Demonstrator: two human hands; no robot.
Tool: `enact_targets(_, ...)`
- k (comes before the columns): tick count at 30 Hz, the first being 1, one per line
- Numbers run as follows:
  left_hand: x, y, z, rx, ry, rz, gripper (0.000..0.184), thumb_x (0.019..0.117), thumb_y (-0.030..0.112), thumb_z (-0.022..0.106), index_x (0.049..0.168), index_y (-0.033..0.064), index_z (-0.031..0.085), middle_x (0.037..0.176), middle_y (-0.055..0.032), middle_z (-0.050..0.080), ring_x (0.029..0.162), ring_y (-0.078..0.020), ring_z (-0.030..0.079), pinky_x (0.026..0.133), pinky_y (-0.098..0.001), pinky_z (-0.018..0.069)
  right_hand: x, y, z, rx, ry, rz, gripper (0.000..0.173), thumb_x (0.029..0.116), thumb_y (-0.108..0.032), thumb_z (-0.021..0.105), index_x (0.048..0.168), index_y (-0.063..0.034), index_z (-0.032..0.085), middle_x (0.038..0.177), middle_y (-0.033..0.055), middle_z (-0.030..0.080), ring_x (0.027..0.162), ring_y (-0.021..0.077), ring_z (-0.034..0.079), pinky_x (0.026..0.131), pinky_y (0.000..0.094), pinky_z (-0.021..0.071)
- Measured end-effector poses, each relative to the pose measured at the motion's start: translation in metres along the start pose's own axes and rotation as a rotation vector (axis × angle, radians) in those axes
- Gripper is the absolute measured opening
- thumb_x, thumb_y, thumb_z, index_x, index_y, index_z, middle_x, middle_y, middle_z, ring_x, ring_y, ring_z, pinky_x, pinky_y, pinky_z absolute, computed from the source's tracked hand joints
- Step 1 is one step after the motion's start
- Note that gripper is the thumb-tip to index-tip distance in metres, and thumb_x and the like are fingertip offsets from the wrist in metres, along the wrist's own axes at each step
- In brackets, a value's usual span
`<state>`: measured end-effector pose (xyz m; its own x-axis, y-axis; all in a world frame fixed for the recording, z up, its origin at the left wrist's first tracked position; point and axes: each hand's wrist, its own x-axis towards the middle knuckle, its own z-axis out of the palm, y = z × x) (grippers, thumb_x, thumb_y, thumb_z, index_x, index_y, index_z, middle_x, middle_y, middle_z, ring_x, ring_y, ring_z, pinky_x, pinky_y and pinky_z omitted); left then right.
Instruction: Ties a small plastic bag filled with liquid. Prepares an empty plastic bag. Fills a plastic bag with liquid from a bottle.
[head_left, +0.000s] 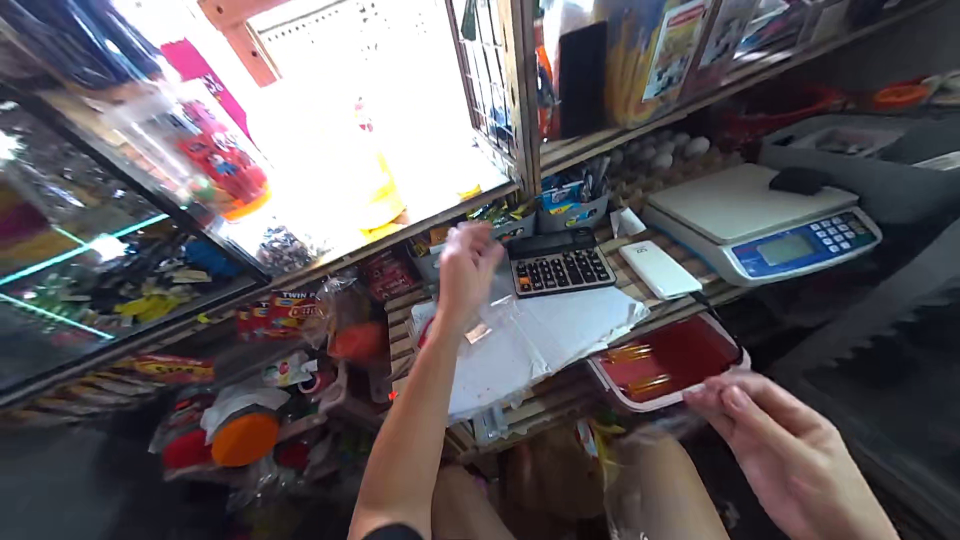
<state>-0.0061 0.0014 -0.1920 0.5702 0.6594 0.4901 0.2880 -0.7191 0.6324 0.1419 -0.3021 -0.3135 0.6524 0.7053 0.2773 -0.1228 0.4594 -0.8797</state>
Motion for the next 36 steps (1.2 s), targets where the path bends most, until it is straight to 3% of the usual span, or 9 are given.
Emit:
enact_targets(4,0.116,-0.019,-0.015,-0.066,0.247,-0.138,0.065,0.0950,0.018,0.070,0.149,-0.0056,0.042,0.146,-0.0301,0.049,0.133,-0.0423,0.050,0.108,-0.0523,0.0447,-0.017,-0.007,-0.004,-0.083,-0.041,-0.040,0.015,0.0964,-0.025,0.072,0.110,-0.0296,0.076,0.101,-0.0126,0.075,0.093,0.0039,0.071,0.089,0.0258,0.0596)
enact_targets(9,0.173,-0.034,-0.020,-0.131,0.089,-0.281,0.088,0.1013,0.028,0.064,0.164,0.0039,0.008,0.165,-0.0257,0.025,0.151,-0.0397,0.030,0.120,-0.0576,0.0289,-0.023,-0.022,-0.001,-0.078,-0.052,-0.084,0.024,0.0936,-0.006,0.072,0.102,-0.0242,0.058,0.091,-0.0090,0.075,0.078,0.0076,0.074,0.075,0.0270,0.0638)
enact_targets(14,0.161,-0.038,-0.013,-0.087,0.130,-0.244,0.080,0.0974,0.037,0.070,0.155,-0.0058,0.034,0.155,-0.0313,0.039,0.146,-0.0418,0.037,0.120,-0.0559,0.0309,-0.009,-0.026,0.005,-0.100,-0.056,-0.109,0.019,0.0874,-0.006,0.077,0.100,-0.0192,0.072,0.090,-0.0052,0.077,0.076,0.0083,0.074,0.072,0.0245,0.0635)
enact_targets(19,0.090,-0.016,-0.012,-0.142,0.213,-0.017,0.079,0.0882,0.031,0.081,0.146,-0.0037,0.039,0.139,-0.0263,0.055,0.129,-0.0334,0.056,0.108,-0.0495,0.0475,0.021,-0.022,0.027,-0.165,-0.156,-0.127,0.044,0.0906,-0.017,0.076,0.130,-0.0092,0.058,0.093,-0.0002,0.076,0.080,0.0124,0.074,0.073,0.0270,0.0633)
enact_targets(22,0.027,0.005,-0.010,-0.118,0.167,0.105,0.079,0.0850,0.037,0.083,0.144,-0.0005,0.045,0.125,-0.0177,0.065,0.113,-0.0206,0.066,0.098,-0.0404,0.0553,0.037,-0.027,0.042,-0.086,-0.210,-0.010,0.020,0.0980,-0.012,0.065,0.116,-0.0055,0.073,0.095,0.0005,0.075,0.085,0.0114,0.072,0.081,0.0277,0.0623)
enact_targets(24,-0.017,0.016,-0.008,-0.068,0.117,0.144,0.080,0.0883,0.048,0.077,0.147,0.0023,0.047,0.132,-0.0145,0.063,0.118,-0.0161,0.063,0.103,-0.0373,0.0526,0.043,-0.028,0.051,-0.066,-0.223,0.016,0.017,0.0998,-0.009,0.062,0.108,-0.0052,0.076,0.097,0.0035,0.076,0.088,0.0136,0.074,0.085,0.0301,0.0627)
enact_targets(27,-0.072,0.033,-0.015,0.084,0.036,0.155,0.072,0.0941,0.050,0.068,0.149,0.0089,0.047,0.135,-0.0112,0.060,0.126,-0.0218,0.057,0.113,-0.0511,0.0382,0.044,-0.028,0.063,-0.126,-0.202,-0.058,0.016,0.0975,-0.006,0.065,0.108,-0.0045,0.077,0.095,0.0061,0.077,0.086,0.0151,0.075,0.081,0.0299,0.0641)
enact_targets(30,-0.102,0.041,-0.025,0.325,0.067,0.302,0.062,0.0893,0.043,0.076,0.140,0.0111,0.060,0.122,-0.0088,0.067,0.115,-0.0247,0.060,0.109,-0.0509,0.0372,0.041,-0.026,0.070,-0.263,-0.175,-0.213,0.013,0.0930,-0.006,0.072,0.106,-0.0052,0.075,0.090,0.0010,0.076,0.078,0.0100,0.073,0.074,0.0258,0.0640)
enact_targets(36,-0.127,0.039,-0.039,0.567,0.153,0.426,0.046,0.0919,0.034,0.074,0.135,0.0182,0.068,0.120,-0.0068,0.067,0.112,-0.0256,0.059,0.110,-0.0530,0.0304,0.037,-0.024,0.076,-0.468,-0.152,-0.381,0.018,0.0880,-0.005,0.077,0.105,-0.0051,0.071,0.088,-0.0026,0.075,0.075,0.0056,0.072,0.068,0.0217,0.0627)
